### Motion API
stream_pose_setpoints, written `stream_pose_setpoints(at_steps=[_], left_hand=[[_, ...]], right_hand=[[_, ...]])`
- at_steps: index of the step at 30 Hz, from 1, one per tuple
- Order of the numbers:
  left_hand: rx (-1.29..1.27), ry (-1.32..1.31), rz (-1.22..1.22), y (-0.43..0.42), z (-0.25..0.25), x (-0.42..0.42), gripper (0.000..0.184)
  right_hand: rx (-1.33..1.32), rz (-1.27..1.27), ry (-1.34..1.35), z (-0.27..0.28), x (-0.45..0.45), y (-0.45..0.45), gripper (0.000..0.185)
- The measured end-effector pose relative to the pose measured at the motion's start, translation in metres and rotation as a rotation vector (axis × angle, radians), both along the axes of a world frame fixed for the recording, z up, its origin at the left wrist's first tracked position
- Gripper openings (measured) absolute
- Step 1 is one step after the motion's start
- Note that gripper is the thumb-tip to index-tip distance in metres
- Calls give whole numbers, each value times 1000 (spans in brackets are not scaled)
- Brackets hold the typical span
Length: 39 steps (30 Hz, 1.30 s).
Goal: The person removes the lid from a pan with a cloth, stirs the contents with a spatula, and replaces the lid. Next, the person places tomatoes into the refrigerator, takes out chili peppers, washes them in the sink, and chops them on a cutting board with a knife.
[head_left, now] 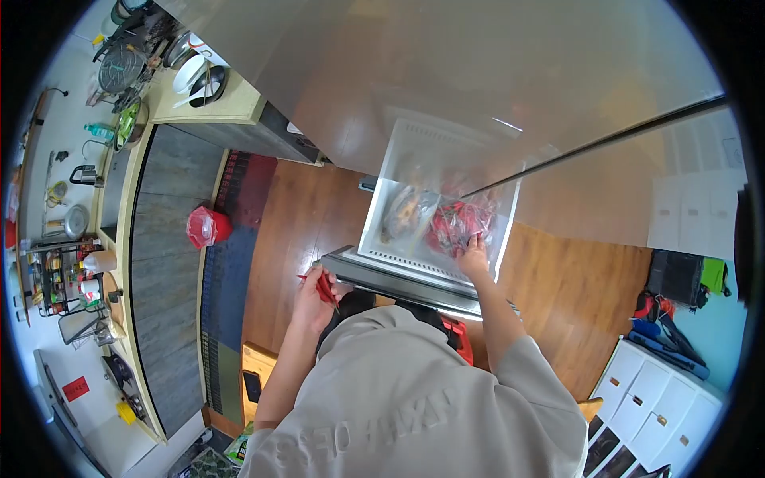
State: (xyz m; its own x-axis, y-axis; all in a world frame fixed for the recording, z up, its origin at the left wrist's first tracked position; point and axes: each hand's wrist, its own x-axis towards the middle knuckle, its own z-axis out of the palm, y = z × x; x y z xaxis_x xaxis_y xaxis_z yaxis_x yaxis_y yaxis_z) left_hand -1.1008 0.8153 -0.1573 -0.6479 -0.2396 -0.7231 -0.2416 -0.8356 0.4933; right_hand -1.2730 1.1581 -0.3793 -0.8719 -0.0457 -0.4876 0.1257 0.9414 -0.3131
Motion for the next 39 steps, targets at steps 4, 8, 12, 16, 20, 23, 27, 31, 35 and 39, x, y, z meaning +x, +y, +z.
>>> stream_pose_setpoints(at_steps=[4,8,12,16,20,23,27,31,35,39], left_hand=[[19,28,-9,4,0,-12,17],[65,88,-19,4,-3,-32,16],[50,166,9,6,1,-51,13],[178,244,64,4,13,-57,11],[196,336,74,1,15,-44,21],[202,370,87,-2,14,-19,30],[178,392,140,0,20,-6,35],[161,319,236,-8,29,5,33],[103,234,354,-9,24,38,30],[103,221,498,-21,23,73,32]], right_hand=[[-13,196,346,115,30,-5,44],[8,240,-141,164,103,4,37],[-65,63,-210,89,154,40,54],[-231,-101,-196,48,167,55,51],[-126,-12,-211,22,154,65,46],[-130,-33,-125,13,152,66,40],[-193,24,357,7,118,59,39],[-106,268,81,50,51,36,38],[-28,504,79,45,-2,-1,42],[113,545,73,57,-37,-46,44]])
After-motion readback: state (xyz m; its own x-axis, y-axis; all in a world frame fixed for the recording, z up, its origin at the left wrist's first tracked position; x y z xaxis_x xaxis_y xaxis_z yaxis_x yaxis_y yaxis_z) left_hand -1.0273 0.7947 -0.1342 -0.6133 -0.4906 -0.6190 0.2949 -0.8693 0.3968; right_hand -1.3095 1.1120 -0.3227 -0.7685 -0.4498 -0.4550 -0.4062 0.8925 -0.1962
